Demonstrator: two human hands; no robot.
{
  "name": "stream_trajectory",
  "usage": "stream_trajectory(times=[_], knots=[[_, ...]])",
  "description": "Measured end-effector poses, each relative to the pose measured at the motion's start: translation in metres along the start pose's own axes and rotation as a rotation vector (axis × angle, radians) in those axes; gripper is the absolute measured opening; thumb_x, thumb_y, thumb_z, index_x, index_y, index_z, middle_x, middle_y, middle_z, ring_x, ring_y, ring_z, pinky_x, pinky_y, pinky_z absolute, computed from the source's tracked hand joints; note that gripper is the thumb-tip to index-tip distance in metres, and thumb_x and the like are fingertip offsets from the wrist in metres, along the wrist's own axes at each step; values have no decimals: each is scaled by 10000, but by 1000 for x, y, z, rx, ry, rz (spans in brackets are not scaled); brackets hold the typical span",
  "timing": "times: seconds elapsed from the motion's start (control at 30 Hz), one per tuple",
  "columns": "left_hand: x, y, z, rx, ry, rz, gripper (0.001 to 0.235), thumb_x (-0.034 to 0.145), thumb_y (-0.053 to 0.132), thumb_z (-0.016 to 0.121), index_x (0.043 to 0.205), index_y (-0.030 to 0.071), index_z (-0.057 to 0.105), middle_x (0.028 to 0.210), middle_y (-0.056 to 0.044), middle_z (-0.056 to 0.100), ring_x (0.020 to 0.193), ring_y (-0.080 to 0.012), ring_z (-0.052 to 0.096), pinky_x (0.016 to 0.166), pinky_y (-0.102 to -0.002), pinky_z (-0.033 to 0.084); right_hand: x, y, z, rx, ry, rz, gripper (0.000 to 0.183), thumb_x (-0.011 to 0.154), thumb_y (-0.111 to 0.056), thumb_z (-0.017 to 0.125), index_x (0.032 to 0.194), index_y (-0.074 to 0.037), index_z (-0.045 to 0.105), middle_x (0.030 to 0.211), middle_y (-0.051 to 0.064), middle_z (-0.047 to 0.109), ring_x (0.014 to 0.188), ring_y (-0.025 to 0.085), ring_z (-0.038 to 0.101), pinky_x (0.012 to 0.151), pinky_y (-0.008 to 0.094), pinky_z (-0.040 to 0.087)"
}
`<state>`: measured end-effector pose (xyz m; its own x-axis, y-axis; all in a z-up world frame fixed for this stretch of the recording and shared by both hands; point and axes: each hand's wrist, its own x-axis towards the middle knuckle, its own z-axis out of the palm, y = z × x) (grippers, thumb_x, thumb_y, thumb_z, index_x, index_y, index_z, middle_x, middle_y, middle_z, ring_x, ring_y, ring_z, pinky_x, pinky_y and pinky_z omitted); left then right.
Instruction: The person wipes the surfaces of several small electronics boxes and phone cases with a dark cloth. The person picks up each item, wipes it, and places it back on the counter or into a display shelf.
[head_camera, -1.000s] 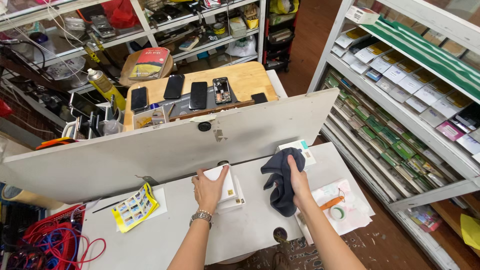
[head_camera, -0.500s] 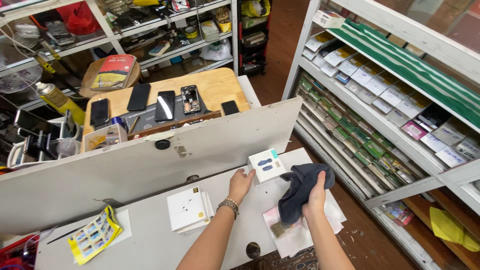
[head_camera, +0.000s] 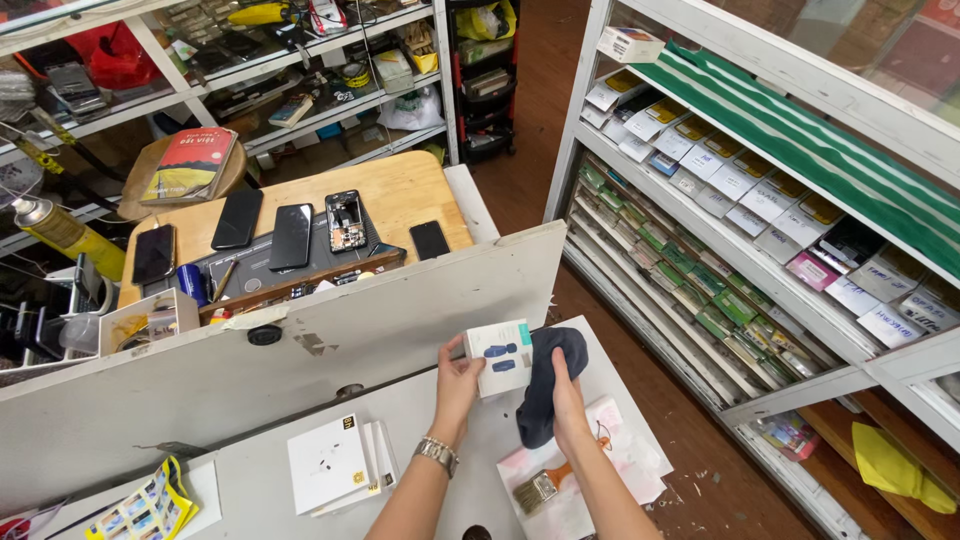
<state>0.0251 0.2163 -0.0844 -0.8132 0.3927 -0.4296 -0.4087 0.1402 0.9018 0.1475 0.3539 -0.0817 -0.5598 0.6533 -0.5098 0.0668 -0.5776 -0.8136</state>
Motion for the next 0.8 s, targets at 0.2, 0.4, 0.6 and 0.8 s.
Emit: stream_trajectory(times=[0.2,0.4,0.6,0.8], knots=[[-68,53,-26,-570,-357,-70,595,907,258,622,1461,90,482,1336,-69,635,1215,-186,612,1006,-363,502,-69,-33,35,-487,-154,-480,698,907,-460,668,1464,-64,523,1538,195,497,1349,295,518,1097,358,398],[-99,66,-35,-405,-307,65,585,951,264,650,1478,123,440,1373,-50,600,1234,-155,584,1014,-358,489,-106,-19,72,-683,-76,-747,626,875,-280,744,1411,-79,490,1446,206,454,1280,326,541,1035,361,451],[-131,79,-92,-411,-381,-24,673,929,314,617,1540,188,362,1438,-30,556,1298,-161,568,1038,-371,504,-109,-26,73,-264,-149,-441,514,943,-343,667,1352,-49,565,1350,257,660,1182,331,656,981,369,524],[-140,85,-105,-643,-393,-66,774,972,541,523,1575,73,391,1499,-82,551,1353,-191,526,1042,-351,450,-155,-2,109,-787,-228,-906,490,962,-291,729,1313,-2,548,1585,236,354,1373,372,443,1079,417,380]])
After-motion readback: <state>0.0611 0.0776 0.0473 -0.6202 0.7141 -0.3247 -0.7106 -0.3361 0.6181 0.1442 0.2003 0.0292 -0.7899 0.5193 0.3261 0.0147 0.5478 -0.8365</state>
